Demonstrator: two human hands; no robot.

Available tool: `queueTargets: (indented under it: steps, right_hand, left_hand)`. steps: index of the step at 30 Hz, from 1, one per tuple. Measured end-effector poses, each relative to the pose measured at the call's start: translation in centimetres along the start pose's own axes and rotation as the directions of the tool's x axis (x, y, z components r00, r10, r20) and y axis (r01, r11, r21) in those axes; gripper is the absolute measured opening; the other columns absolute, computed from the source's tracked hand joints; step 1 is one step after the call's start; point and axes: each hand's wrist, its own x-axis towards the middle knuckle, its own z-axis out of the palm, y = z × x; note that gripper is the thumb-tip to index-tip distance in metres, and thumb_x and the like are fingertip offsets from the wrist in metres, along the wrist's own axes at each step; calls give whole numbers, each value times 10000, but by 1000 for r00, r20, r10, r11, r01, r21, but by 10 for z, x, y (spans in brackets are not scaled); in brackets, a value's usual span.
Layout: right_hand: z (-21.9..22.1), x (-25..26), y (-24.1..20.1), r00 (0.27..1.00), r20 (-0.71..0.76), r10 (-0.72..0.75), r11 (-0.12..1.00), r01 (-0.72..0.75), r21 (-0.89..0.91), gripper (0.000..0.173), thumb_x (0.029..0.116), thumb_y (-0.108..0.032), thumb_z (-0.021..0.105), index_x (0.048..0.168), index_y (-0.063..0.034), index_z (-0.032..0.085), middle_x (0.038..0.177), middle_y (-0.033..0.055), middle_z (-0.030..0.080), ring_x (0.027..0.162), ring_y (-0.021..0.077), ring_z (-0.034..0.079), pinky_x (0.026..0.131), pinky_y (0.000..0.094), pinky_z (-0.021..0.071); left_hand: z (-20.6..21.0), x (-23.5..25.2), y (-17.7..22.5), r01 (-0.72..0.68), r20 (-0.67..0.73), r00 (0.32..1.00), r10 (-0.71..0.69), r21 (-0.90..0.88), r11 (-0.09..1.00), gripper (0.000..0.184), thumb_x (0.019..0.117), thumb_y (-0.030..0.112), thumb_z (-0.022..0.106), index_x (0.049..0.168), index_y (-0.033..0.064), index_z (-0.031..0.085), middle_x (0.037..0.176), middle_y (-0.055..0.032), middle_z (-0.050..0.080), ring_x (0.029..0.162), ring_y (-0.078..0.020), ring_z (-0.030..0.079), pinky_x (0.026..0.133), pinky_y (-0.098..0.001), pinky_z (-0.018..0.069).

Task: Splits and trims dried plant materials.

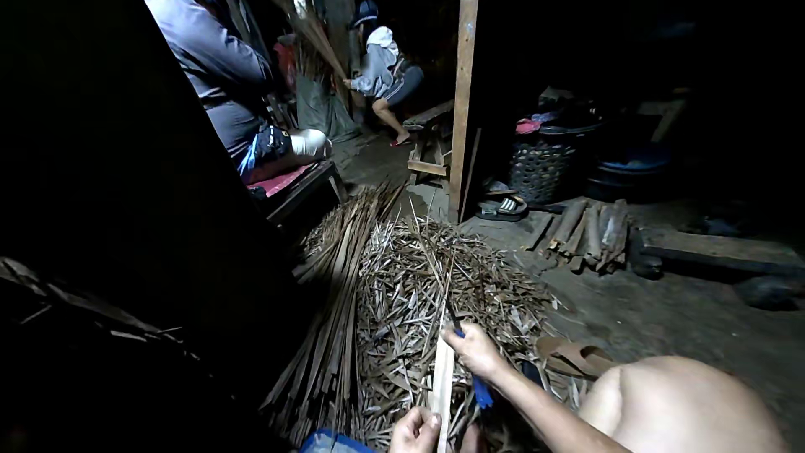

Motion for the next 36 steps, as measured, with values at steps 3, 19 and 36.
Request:
queueTargets:
  steps: [3,19,36]
  right_hand:
    - [-5,-2,8,1000,13,-4,999,5,-40,203,1080,-97,475,1066,32,631,630,-10,497,490,51,446,492,213,400]
    - [18,-20,49,926,173,-335,457,320,-830,206,832,15,668,1029,72,695,953,248,729,862,430,732,741,586,567]
    - [18,-43,25,891,452,50,641,318,-699,216,930,-49,583,1091,3,716,1011,255,716,1005,458,688,864,666,515]
  left_hand:
    - [2,2,0,-20,-62,998,21,8,1000,164,1078,47,440,980,0,563,588,2,564,441,-52,528,445,-202,478]
    - [11,4,-6,24,-136,990,-28,-30,999,240,1105,94,377,944,41,547,537,55,445,397,-16,398,397,-166,360]
    - [8,18,-12,-25,-220,974,52,122,992,270,1099,105,375,964,9,588,559,33,457,423,-44,415,423,-210,385]
